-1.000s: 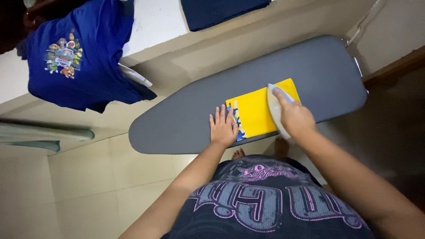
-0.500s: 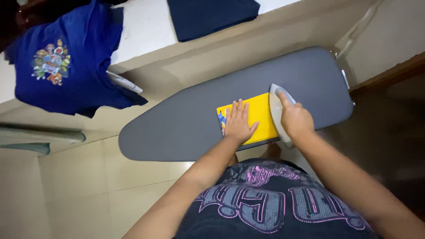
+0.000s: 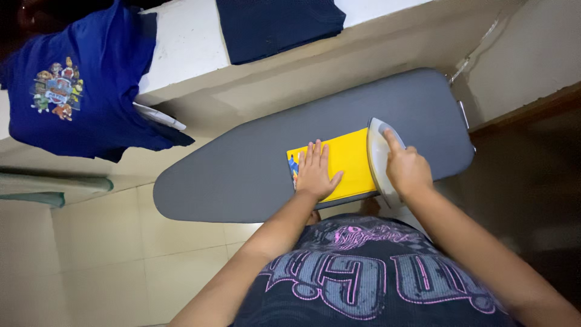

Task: The person irons a yellow t-shirt on an ironing board, smoothing the fabric with an electric iron. They flip the shirt to iron the other side and then fold it neatly on the board.

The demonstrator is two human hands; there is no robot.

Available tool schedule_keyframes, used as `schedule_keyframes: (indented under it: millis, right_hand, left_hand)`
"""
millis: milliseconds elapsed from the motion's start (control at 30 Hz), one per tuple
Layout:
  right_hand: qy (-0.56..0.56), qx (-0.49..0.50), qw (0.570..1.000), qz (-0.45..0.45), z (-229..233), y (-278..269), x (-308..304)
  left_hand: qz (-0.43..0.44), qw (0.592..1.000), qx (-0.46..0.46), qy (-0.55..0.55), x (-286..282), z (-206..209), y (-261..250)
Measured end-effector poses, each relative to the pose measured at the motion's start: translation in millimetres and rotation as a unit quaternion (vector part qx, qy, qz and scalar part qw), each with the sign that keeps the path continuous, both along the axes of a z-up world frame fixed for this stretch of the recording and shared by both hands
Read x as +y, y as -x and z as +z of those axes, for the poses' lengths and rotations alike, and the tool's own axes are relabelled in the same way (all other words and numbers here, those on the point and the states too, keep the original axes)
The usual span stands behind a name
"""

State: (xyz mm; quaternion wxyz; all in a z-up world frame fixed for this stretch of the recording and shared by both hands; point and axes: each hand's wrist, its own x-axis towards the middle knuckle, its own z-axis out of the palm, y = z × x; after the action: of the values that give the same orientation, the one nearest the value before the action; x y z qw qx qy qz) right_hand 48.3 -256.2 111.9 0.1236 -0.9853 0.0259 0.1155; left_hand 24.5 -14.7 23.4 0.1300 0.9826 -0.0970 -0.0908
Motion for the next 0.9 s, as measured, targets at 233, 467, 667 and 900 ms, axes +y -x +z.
schedule_keyframes:
  millis: [233, 467, 667, 900]
  right_hand:
    - [0.042, -0.020, 0.999, -0.015, -11.4, -43.4, -31.5]
    - [0.129, -0.295, 0.944, 0.073, -25.3, -64.1, -57.5]
    - [-0.149, -0.008, 0.988, 0.043, -85.0, -15.7, -17.2]
    - [-0.554, 0.403, 0.690, -0.232, -125.3, -26.5, 9.1]
  left_hand:
    - [0.097, 0.994, -0.057, 0.014, 3.8, 2.2, 10.3]
    - [0.327, 0.923, -0.061, 0.192, 44.7, -36.9, 11.4]
    - [0.351, 0.879, 0.168, 0.277, 65.7, -38.1, 4.3]
    - [0.342, 0.897, 0.043, 0.277, 36.2, 9.4, -15.0]
